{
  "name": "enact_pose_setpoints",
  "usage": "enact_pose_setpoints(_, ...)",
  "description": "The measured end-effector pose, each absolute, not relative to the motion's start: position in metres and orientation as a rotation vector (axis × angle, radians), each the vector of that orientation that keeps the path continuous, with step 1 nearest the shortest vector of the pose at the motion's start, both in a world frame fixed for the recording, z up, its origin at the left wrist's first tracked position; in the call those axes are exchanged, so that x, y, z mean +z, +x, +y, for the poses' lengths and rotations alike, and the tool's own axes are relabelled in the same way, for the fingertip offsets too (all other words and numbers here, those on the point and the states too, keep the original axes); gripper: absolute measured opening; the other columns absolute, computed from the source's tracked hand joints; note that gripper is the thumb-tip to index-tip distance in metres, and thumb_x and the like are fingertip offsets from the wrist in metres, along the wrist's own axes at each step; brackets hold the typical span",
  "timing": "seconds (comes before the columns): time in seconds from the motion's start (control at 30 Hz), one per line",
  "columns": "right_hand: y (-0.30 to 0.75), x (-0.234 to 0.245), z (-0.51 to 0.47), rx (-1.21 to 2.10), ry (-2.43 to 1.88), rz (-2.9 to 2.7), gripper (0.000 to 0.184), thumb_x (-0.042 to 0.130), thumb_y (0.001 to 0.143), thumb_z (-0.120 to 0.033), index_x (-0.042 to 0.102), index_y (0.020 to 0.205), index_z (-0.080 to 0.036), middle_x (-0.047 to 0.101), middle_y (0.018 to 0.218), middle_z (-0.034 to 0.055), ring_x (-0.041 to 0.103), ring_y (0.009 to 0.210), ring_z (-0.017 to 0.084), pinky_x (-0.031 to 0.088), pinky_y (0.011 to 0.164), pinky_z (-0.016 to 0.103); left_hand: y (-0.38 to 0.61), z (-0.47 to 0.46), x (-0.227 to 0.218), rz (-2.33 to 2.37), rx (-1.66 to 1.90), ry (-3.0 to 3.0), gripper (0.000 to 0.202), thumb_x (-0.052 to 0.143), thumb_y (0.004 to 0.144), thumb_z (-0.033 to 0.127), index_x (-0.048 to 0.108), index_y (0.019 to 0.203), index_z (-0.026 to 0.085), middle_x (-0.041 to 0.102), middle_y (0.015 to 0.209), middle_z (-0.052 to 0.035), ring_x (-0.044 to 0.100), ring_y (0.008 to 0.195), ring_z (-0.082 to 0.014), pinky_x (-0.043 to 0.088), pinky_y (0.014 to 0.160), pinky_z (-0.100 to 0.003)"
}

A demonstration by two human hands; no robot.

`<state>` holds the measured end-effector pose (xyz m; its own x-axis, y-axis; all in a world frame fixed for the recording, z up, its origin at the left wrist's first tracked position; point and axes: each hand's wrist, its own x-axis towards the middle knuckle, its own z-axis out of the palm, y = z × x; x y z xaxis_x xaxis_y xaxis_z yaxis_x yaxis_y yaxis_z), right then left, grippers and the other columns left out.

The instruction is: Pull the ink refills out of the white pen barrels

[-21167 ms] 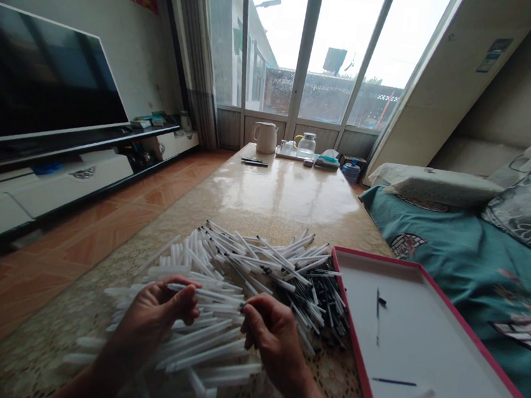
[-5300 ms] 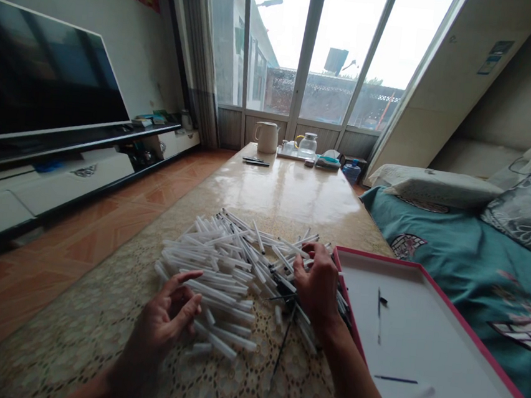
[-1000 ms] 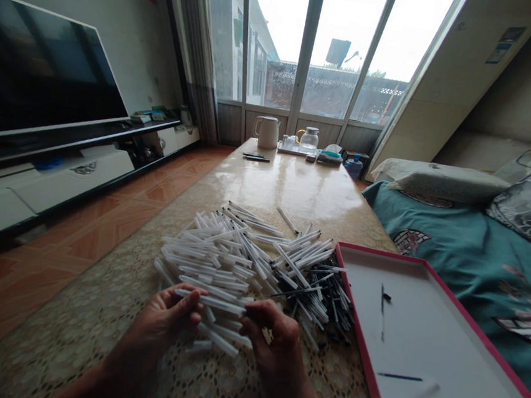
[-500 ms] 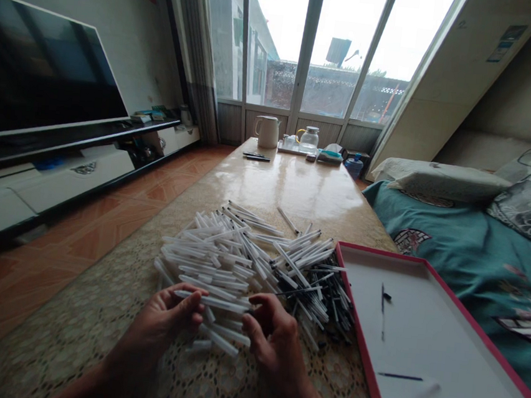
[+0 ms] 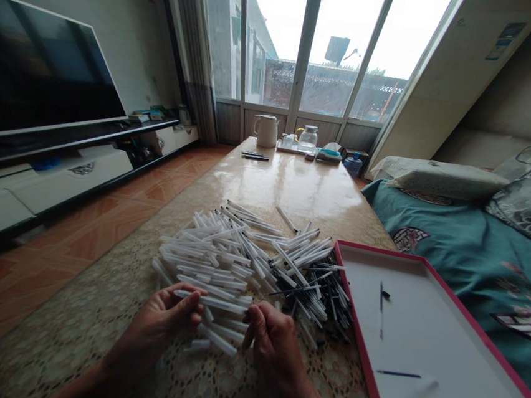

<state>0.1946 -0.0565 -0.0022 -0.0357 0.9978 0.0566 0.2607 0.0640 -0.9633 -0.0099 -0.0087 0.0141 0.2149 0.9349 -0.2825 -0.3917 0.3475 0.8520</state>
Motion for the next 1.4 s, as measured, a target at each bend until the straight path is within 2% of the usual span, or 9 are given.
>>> enact_pose_setpoints(0.17, 0.194, 0.000, -0.055, 1.189, -1.222, -1.315, 0.027, 0.053, 0.091, -0.044, 0.054, 0.089, -0.017, 0.063, 0.068, -0.0006, 0.056, 0.044, 0.008, 0.039, 0.041, 0.018, -0.011, -0.009, 0.014, 0.936, 1.057, 0.733, 0.032, 0.086, 0.059, 0.033, 0.069, 0.077, 0.013, 0.069, 0.058, -0.0004, 0.062, 0.047, -0.0091, 0.050, 0.044, -0.016)
enact_pose_setpoints(0.27, 0.193, 0.002, -0.053, 1.294, -1.163, -1.253, 0.031, 0.057, 0.088, -0.045, 0.053, 0.100, -0.017, 0.066, 0.076, 0.0019, 0.060, 0.048, 0.010, 0.043, 0.043, 0.019, -0.010, -0.009, 0.014, 0.930, 1.051, 0.741, 0.032, 0.086, 0.058, 0.033, 0.069, 0.076, 0.013, 0.069, 0.058, -0.0007, 0.061, 0.046, -0.0088, 0.049, 0.044, -0.015)
enact_pose_setpoints(0.43, 0.194, -0.001, -0.051, 1.393, -1.127, -1.132, 0.035, 0.056, 0.087, -0.050, 0.055, 0.082, -0.015, 0.063, 0.067, 0.0012, 0.057, 0.040, 0.008, 0.038, 0.035, 0.016, -0.009, -0.008, 0.015, 0.943, 1.053, 0.719, 0.034, 0.087, 0.057, 0.034, 0.069, 0.076, 0.013, 0.068, 0.057, -0.0002, 0.061, 0.046, -0.0092, 0.049, 0.042, -0.016)
enact_pose_setpoints(0.57, 0.199, 0.001, -0.049, 1.335, -1.109, -1.005, 0.034, 0.068, 0.078, -0.046, 0.054, 0.090, -0.018, 0.063, 0.079, 0.0019, 0.060, 0.053, 0.012, 0.044, 0.035, 0.017, -0.011, -0.007, 0.019, 0.975, 1.103, 0.687, 0.038, 0.089, 0.053, 0.034, 0.068, 0.076, 0.012, 0.067, 0.057, 0.0004, 0.060, 0.045, -0.0082, 0.049, 0.043, -0.016)
enact_pose_setpoints(0.77, 0.194, 0.006, -0.050, 1.407, -1.163, -0.988, 0.033, 0.068, 0.077, -0.047, 0.056, 0.085, -0.017, 0.051, 0.063, -0.0063, 0.035, 0.036, 0.002, 0.028, 0.030, 0.013, -0.010, -0.009, 0.020, 0.940, 1.047, 0.711, 0.033, 0.087, 0.058, 0.032, 0.068, 0.077, 0.013, 0.067, 0.058, 0.0001, 0.060, 0.047, -0.0083, 0.047, 0.043, -0.015)
enact_pose_setpoints(0.87, 0.195, 0.009, -0.050, 1.400, -1.191, -0.988, 0.036, 0.068, 0.076, -0.051, 0.055, 0.080, -0.017, 0.046, 0.057, -0.0078, 0.031, 0.037, 0.002, 0.026, 0.033, 0.014, -0.010, -0.009, 0.018, 0.940, 1.034, 0.720, 0.032, 0.086, 0.060, 0.032, 0.068, 0.078, 0.013, 0.066, 0.058, 0.0000, 0.059, 0.047, -0.0088, 0.047, 0.044, -0.016)
enact_pose_setpoints(1.0, 0.218, 0.017, -0.046, 1.182, -1.269, -0.910, 0.036, 0.070, 0.075, -0.049, 0.056, 0.082, -0.017, 0.041, 0.055, -0.0084, 0.033, 0.041, 0.005, 0.027, 0.036, 0.016, -0.015, -0.006, 0.017, 0.960, 1.135, 0.739, 0.032, 0.085, 0.061, 0.032, 0.068, 0.080, 0.013, 0.063, 0.058, 0.0023, 0.052, 0.043, -0.0047, 0.041, 0.041, -0.013)
enact_pose_setpoints(1.23, 0.283, 0.021, -0.029, 0.491, -1.337, -0.642, 0.036, 0.074, 0.070, -0.045, 0.057, 0.087, -0.018, 0.056, 0.065, -0.0030, 0.047, 0.045, 0.008, 0.040, 0.040, 0.020, -0.019, -0.006, 0.022, 0.984, 1.095, 0.815, 0.028, 0.082, 0.065, 0.033, 0.067, 0.080, 0.014, 0.058, 0.056, 0.0052, 0.047, 0.041, -0.0036, 0.035, 0.037, -0.012)
enact_pose_setpoints(1.4, 0.302, 0.017, -0.022, 0.401, -1.529, -0.812, 0.048, 0.067, 0.074, -0.048, 0.059, 0.108, -0.015, 0.060, 0.108, 0.0156, 0.063, 0.056, 0.016, 0.049, 0.040, 0.026, -0.015, -0.008, 0.024, 1.016, 0.960, 1.015, 0.030, 0.080, 0.065, 0.037, 0.068, 0.078, 0.013, 0.057, 0.052, 0.0036, 0.048, 0.037, -0.0062, 0.034, 0.035, -0.014)
